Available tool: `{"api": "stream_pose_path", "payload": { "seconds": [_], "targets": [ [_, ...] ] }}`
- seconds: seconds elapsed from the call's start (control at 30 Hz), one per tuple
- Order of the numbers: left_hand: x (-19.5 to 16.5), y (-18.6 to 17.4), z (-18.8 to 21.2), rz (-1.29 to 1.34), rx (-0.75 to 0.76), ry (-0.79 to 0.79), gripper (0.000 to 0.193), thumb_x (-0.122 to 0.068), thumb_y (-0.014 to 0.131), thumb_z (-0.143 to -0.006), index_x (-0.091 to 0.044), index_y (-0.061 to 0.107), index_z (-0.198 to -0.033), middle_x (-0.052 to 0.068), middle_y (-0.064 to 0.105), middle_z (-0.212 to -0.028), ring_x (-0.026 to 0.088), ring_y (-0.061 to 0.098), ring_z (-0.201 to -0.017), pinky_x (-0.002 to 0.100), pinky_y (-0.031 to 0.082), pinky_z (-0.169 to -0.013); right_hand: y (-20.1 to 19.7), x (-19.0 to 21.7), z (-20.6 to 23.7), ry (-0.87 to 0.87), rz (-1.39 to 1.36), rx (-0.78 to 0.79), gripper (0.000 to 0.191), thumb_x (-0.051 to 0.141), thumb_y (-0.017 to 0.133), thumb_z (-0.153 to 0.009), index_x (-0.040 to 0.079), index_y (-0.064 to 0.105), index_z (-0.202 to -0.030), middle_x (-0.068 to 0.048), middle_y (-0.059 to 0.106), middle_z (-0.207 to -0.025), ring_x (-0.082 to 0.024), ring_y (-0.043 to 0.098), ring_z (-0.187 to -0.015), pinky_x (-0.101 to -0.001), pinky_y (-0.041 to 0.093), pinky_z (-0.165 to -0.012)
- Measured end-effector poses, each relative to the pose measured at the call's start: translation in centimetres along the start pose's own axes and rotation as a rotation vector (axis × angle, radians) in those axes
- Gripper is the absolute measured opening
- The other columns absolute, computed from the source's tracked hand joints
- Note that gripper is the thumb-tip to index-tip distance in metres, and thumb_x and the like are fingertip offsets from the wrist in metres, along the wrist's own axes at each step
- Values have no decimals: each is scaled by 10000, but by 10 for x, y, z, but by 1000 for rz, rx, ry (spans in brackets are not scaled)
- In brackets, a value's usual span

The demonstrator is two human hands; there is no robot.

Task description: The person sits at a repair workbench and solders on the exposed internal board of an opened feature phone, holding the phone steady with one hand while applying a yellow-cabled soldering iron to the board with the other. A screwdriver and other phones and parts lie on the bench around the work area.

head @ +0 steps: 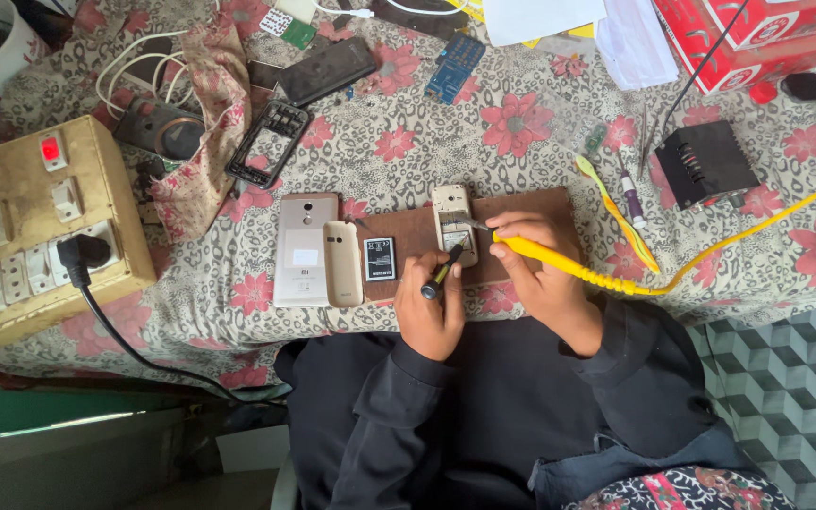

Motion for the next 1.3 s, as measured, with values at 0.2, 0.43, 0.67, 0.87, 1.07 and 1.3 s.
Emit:
{"api": "stream_pose_path", "payload": {
  "seconds": [0.2, 0.43, 0.67, 0.87, 1.07, 1.3],
  "targets": [
    [0, 0, 0, 4, -7, -3, 173, -22, 671, -974, -2, 583, -1121, 150, 616, -989, 338, 646, -823, 399, 509, -720, -7, -14, 1, 119, -72, -15, 185, -2, 638, -1028, 28, 548, -1187, -131, 664, -1218, -153, 664, -967, -285, 566, -874],
    [0, 0, 1, 3, -6, -1, 169, -26, 671, -975, -5, 584, -1118, 147, 615, -984, 332, 644, -814, 398, 507, -719, -10, -13, 2, 88, -62, -27, 178, -5, 616, -1046, 25, 529, -1199, -130, 655, -1203, -154, 641, -977, -286, 539, -914],
    [1, 1, 2, -18, 0, 9, 176, -30, 680, -969, -9, 585, -1116, 144, 623, -983, 332, 635, -802, 407, 495, -711, -10, -9, -1, 71, -44, -26, 184, -4, 626, -1043, 24, 532, -1200, -136, 664, -1195, -187, 655, -1049, -305, 540, -955],
    [0, 1, 2, -25, -15, 24, 193, -24, 687, -961, -10, 579, -1121, 140, 628, -991, 333, 643, -827, 408, 501, -734, -10, -4, -4, 41, -37, -19, 193, -9, 631, -1037, 22, 536, -1202, -142, 662, -1197, -209, 654, -1078, -319, 534, -984],
    [-3, 0, 2, -38, -27, 55, 202, -11, 681, -957, -7, 576, -1130, 145, 633, -1022, 341, 646, -875, 414, 506, -774, -9, -4, -4, 26, -30, -20, 192, -11, 633, -1038, 22, 537, -1201, -139, 658, -1200, -215, 653, -1091, -326, 536, -993],
    [-5, -1, 0, -27, -21, 49, 207, -8, 685, -955, 0, 573, -1130, 152, 646, -1042, 344, 653, -892, 411, 511, -788, -8, -12, -1, 87, -80, -18, 180, -3, 625, -1043, 25, 537, -1197, -128, 652, -1222, -143, 648, -959, -276, 563, -874]
  ]
}}
Point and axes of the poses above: each hand's wrist, its own z-axis away from the middle knuckle, its own y-axis out of the palm, x = y × z, the point moved 10 cm from there along -z, towards the middle knuckle
